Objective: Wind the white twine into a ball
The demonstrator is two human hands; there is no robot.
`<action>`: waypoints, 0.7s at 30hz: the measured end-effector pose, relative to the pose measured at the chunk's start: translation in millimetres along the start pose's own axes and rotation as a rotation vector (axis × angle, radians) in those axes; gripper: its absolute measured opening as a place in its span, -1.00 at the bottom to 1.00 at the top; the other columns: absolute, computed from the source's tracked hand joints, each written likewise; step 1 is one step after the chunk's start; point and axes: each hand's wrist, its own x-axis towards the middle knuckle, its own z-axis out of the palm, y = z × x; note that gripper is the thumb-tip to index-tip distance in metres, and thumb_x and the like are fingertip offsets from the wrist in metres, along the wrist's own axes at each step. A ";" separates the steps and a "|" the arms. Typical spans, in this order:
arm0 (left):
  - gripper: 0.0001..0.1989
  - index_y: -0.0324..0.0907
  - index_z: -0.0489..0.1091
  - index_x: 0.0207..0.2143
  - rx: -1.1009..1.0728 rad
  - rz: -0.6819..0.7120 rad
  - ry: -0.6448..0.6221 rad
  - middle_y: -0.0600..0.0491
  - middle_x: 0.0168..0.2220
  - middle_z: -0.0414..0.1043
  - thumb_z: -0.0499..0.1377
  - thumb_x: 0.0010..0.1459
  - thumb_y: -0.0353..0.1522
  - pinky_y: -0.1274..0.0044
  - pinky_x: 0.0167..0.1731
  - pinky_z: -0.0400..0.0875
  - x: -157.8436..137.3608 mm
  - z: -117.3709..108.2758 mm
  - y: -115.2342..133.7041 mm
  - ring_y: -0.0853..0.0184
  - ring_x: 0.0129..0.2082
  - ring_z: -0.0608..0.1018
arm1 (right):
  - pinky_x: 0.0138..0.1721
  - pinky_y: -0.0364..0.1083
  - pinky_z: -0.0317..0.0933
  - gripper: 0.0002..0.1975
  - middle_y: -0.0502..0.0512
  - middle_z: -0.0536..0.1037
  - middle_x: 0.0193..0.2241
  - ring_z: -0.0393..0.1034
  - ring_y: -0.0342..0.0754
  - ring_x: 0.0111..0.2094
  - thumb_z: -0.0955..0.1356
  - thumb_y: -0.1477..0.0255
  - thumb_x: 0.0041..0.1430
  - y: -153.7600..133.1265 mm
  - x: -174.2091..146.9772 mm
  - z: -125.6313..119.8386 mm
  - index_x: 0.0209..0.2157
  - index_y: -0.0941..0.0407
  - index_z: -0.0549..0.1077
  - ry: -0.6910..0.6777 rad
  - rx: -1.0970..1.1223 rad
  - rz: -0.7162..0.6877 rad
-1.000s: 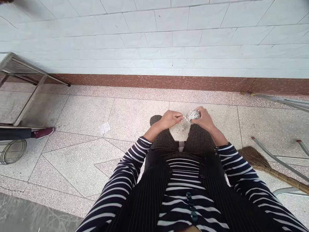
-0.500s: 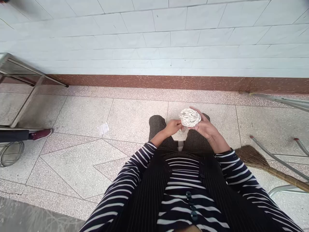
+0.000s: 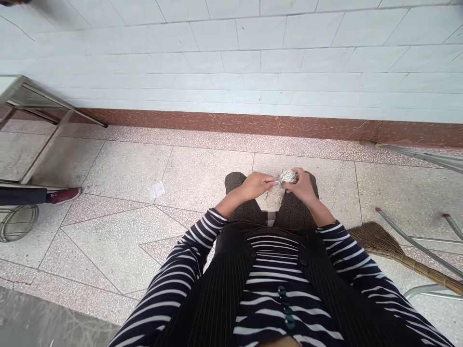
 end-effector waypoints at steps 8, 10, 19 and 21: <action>-0.69 -0.16 0.54 -0.31 0.303 0.104 0.083 0.01 -0.37 0.53 0.04 0.34 -0.26 0.50 -0.20 0.28 27.0 -0.9 -19.5 0.27 -0.29 0.49 | -0.31 -0.01 0.54 -0.47 0.03 0.44 -0.23 0.47 -0.02 -0.27 0.52 0.46 -0.20 -12.8 -32.5 1.8 -0.12 0.03 0.37 -0.354 0.495 0.240; -0.68 -0.18 0.54 -0.28 0.232 0.078 0.096 0.00 -0.33 0.55 0.04 0.34 -0.24 0.51 -0.20 0.29 26.8 5.4 -27.7 0.28 -0.27 0.51 | -0.31 0.01 0.53 -0.46 0.03 0.49 -0.23 0.48 0.00 -0.27 0.52 0.50 -0.21 -16.3 -37.9 -7.9 -0.12 0.01 0.38 -0.442 0.577 0.244; -0.68 -0.24 0.48 -0.51 -0.131 -0.161 -0.043 0.10 -0.53 0.43 0.11 0.24 -0.28 0.58 -0.35 0.25 1.5 57.1 -44.0 0.41 -0.46 0.41 | -0.26 0.11 0.47 -0.43 0.13 0.48 -0.03 0.43 0.21 -0.04 0.50 0.32 -0.21 -52.5 -27.4 -38.0 -0.08 -0.03 0.35 -0.144 0.548 -0.062; -0.65 -0.24 0.46 -0.52 -0.161 -0.144 -0.102 0.13 -0.57 0.38 0.11 0.27 -0.26 0.59 -0.39 0.21 -9.7 62.1 -33.2 0.44 -0.51 0.36 | -0.29 0.07 0.46 -0.43 0.11 0.44 -0.08 0.43 0.15 -0.11 0.52 0.30 -0.22 -51.3 -12.5 -45.9 -0.12 -0.01 0.31 0.068 0.345 -0.105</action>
